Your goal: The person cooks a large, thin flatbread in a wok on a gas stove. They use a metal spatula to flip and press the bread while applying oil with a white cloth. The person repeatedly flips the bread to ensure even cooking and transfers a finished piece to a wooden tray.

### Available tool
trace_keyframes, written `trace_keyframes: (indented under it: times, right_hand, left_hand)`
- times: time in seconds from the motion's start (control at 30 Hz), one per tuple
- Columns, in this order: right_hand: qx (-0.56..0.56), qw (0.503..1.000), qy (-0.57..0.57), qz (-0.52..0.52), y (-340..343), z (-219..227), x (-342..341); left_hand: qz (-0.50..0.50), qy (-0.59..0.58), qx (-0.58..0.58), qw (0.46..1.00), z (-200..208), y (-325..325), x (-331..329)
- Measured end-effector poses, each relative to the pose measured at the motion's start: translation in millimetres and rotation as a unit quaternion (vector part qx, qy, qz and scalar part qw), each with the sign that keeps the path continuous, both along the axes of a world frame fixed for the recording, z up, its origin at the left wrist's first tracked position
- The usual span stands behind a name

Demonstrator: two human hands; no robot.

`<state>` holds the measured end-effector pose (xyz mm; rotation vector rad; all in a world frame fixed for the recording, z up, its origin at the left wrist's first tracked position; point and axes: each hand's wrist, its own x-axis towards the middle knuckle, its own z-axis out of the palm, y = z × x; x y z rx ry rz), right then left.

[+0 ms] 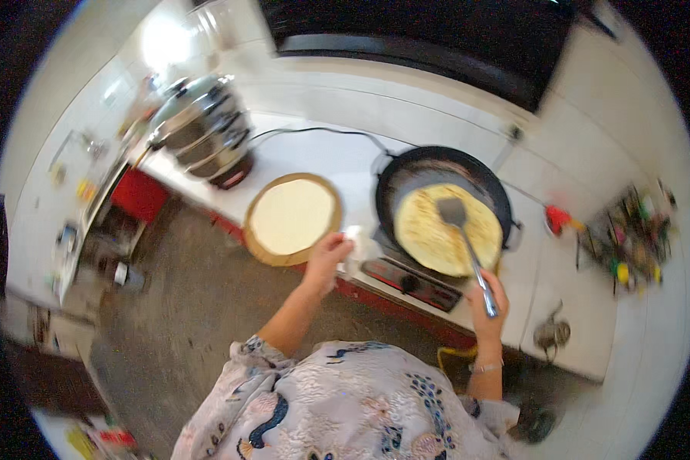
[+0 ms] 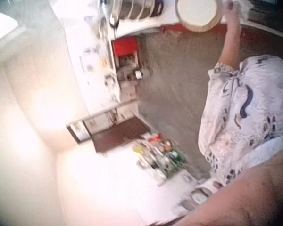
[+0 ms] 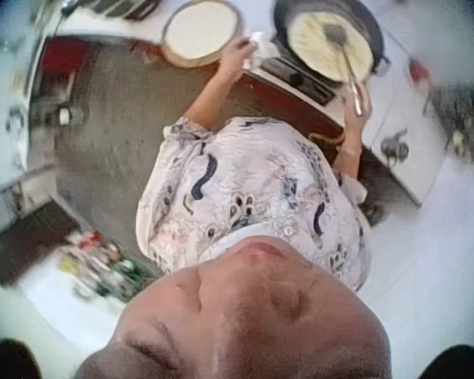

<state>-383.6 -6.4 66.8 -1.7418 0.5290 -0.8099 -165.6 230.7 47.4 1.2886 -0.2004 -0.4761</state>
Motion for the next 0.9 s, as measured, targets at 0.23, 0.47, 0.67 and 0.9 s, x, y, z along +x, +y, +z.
trace_keyframes:
  times: [0.23, 0.47, 0.67, 0.9]
  right_hand:
    - [-0.029, 0.998, 0.057, -0.028, 23.6, 18.3, 7.8]
    - [0.038, 0.998, 0.014, -0.040, 44.0, 26.3, 11.7]
    - [0.109, 0.992, -0.026, -0.051, 63.8, 36.0, 18.5]
    - [0.063, 0.997, 0.003, -0.044, 62.0, 34.2, 21.6]
  left_hand:
    - [-0.030, 0.155, -0.151, 0.976, -7.3, 24.8, 4.8]
    - [-0.048, 0.217, -0.175, 0.959, -1.1, 57.8, 20.1]
    - [-0.047, 0.239, -0.213, 0.946, -8.4, 72.9, 31.5]
    - [-0.042, 0.248, -0.230, 0.940, -28.6, 88.8, 27.0]
